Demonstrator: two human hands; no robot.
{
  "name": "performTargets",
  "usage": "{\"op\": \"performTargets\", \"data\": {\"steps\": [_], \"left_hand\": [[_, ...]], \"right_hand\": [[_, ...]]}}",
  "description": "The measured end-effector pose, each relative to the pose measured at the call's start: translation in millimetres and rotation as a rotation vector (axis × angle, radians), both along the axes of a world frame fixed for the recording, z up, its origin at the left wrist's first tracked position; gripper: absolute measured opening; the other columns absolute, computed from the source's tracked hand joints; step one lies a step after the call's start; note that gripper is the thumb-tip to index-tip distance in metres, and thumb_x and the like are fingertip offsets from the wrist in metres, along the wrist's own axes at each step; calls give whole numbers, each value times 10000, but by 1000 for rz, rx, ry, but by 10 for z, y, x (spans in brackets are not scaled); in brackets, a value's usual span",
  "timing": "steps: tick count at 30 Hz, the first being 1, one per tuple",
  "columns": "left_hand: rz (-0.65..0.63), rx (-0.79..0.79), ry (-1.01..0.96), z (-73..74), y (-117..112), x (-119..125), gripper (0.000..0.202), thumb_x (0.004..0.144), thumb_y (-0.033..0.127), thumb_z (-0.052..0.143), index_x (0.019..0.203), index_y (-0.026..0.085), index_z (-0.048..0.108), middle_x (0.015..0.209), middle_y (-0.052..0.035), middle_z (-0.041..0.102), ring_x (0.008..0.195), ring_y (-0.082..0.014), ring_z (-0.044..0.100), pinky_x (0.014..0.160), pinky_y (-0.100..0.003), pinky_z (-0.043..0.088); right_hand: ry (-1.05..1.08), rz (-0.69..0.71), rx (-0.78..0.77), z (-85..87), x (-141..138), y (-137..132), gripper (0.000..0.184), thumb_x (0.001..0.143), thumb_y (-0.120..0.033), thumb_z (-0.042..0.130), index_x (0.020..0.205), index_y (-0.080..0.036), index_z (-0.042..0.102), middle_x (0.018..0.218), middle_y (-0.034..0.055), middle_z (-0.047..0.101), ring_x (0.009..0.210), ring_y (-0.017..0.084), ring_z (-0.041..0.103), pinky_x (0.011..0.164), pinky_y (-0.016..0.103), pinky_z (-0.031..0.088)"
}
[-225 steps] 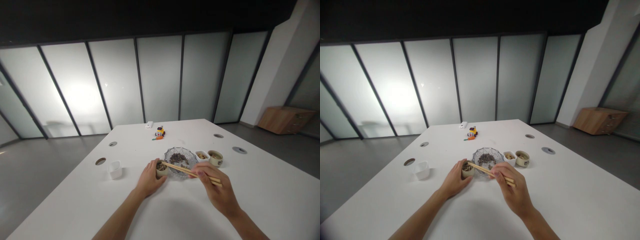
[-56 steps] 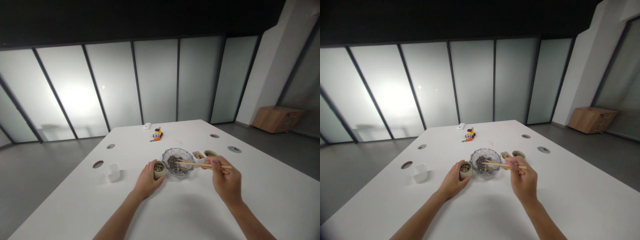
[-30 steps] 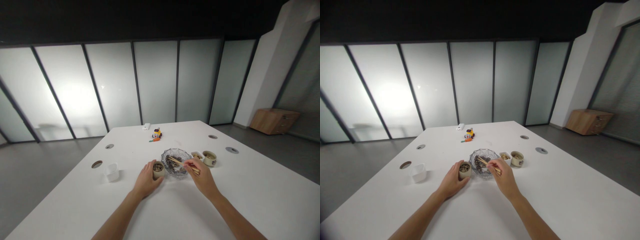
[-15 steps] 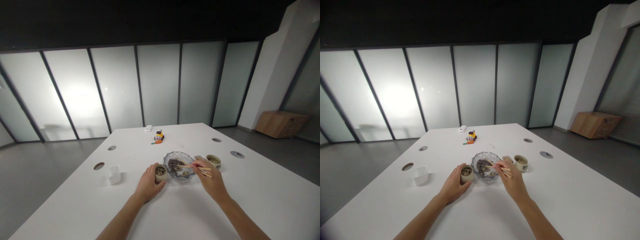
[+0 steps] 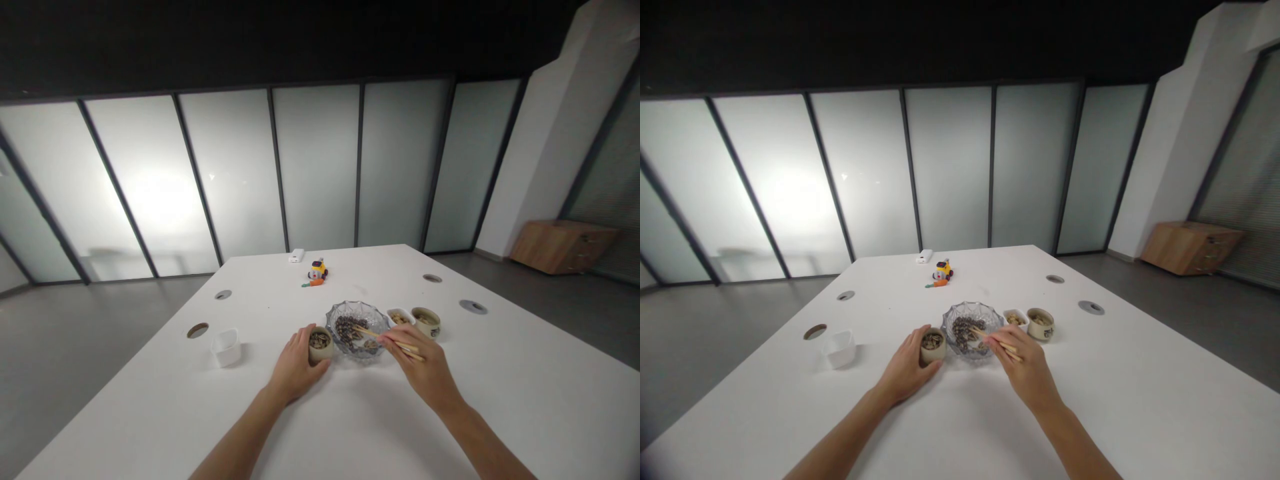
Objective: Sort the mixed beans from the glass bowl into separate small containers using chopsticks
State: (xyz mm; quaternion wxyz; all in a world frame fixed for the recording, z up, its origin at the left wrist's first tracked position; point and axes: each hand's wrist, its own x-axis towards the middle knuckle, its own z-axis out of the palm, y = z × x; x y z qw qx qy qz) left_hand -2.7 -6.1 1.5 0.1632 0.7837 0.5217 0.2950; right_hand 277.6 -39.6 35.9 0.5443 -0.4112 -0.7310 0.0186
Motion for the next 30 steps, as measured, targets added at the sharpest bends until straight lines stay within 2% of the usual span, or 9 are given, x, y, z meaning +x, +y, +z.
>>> {"op": "performTargets", "data": {"steps": [10,15,22,27,30], "left_hand": [[6,-5,-14,-21,2,-17,741,805,376,702,1475,223,427,1458,-125,562,1342,-297,536,1161,-436,397],[11,-2,-23,-7,-5,-14,728,799,369,706,1463,236,441,1451,-115,571,1333,-294,544,1157,-434,404],[9,-1,-15,0,-9,-15,719,800,355,701,1457,216,446,1451,-127,569,1333,-294,543,1162,-433,398],[2,6,-26,-30,10,-21,716,798,364,711,1452,234,448,1444,-112,577,1335,-285,544,1165,-422,397],[4,6,-20,-37,16,-25,718,797,365,712,1452,234,449,1451,-113,573,1339,-285,544,1166,-419,399]], "right_hand": [[67,-72,60,85,-13,-47,205,965,-356,653,854,-240,782,832,63,759,744,208,710,668,326,592],[179,-129,72,122,-97,-127,209,963,-364,657,859,-233,781,848,71,767,771,218,720,692,335,594],[183,-39,11,169,-300,-271,248,975,-370,639,819,-232,775,820,61,746,758,209,719,676,312,589],[137,-165,121,142,-171,-215,177,959,-372,656,992,-244,775,927,74,787,840,239,749,747,366,617],[74,-171,135,151,-92,-168,147,950,-359,672,987,-251,765,912,66,798,807,232,755,714,353,622]]}}
